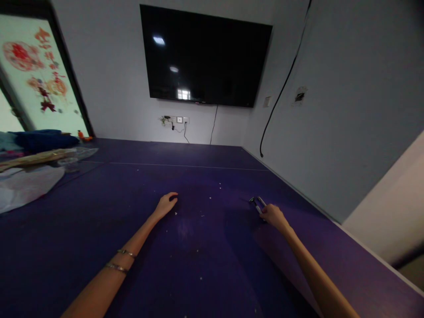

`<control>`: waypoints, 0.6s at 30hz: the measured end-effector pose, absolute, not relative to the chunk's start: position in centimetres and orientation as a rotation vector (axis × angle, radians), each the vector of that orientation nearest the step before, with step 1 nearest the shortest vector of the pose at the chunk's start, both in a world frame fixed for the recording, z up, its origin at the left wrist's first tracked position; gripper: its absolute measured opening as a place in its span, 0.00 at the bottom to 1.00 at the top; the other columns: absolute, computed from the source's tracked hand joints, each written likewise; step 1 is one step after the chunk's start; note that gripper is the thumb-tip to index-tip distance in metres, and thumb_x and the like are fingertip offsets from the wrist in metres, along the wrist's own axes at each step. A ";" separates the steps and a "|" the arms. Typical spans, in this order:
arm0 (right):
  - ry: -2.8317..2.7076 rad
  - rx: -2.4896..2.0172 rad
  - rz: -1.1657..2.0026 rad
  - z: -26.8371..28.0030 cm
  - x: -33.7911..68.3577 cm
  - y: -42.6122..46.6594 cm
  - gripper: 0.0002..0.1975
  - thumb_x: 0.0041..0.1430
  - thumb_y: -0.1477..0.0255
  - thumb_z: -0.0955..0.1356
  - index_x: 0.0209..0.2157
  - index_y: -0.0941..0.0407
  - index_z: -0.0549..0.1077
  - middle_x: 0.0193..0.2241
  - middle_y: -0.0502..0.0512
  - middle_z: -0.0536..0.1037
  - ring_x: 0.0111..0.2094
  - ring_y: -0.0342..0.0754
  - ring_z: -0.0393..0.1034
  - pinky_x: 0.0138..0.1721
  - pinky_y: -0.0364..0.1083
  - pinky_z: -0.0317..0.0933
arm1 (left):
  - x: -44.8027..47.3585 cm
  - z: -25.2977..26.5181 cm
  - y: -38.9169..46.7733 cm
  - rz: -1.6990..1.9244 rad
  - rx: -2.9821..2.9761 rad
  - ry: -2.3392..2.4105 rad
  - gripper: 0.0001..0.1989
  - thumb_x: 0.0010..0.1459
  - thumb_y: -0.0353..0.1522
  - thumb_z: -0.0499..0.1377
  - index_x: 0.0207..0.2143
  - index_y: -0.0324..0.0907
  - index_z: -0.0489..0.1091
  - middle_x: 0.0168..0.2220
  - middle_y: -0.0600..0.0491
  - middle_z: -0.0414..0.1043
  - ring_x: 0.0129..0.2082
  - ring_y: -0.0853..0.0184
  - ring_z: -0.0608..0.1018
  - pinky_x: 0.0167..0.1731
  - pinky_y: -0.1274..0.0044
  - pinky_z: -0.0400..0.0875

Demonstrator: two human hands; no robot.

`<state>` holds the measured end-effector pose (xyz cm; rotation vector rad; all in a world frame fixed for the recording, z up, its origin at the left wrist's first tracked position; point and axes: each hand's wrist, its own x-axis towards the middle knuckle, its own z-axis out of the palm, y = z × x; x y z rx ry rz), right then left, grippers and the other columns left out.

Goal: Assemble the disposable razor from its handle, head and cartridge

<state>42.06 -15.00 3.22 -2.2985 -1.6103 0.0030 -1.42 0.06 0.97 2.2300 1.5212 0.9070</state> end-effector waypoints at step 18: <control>-1.971 -2.074 -0.161 9.3 25.4 -15.0 0.14 0.59 0.75 0.59 0.34 0.60 0.76 0.33 0.63 0.76 0.32 0.47 0.72 0.30 0.41 0.59 | 15.0 4.6 -7.6 0.710 1.382 0.931 0.25 0.52 0.51 0.52 0.28 0.35 0.67 0.21 0.52 0.71 0.15 0.74 0.71 0.16 0.82 0.65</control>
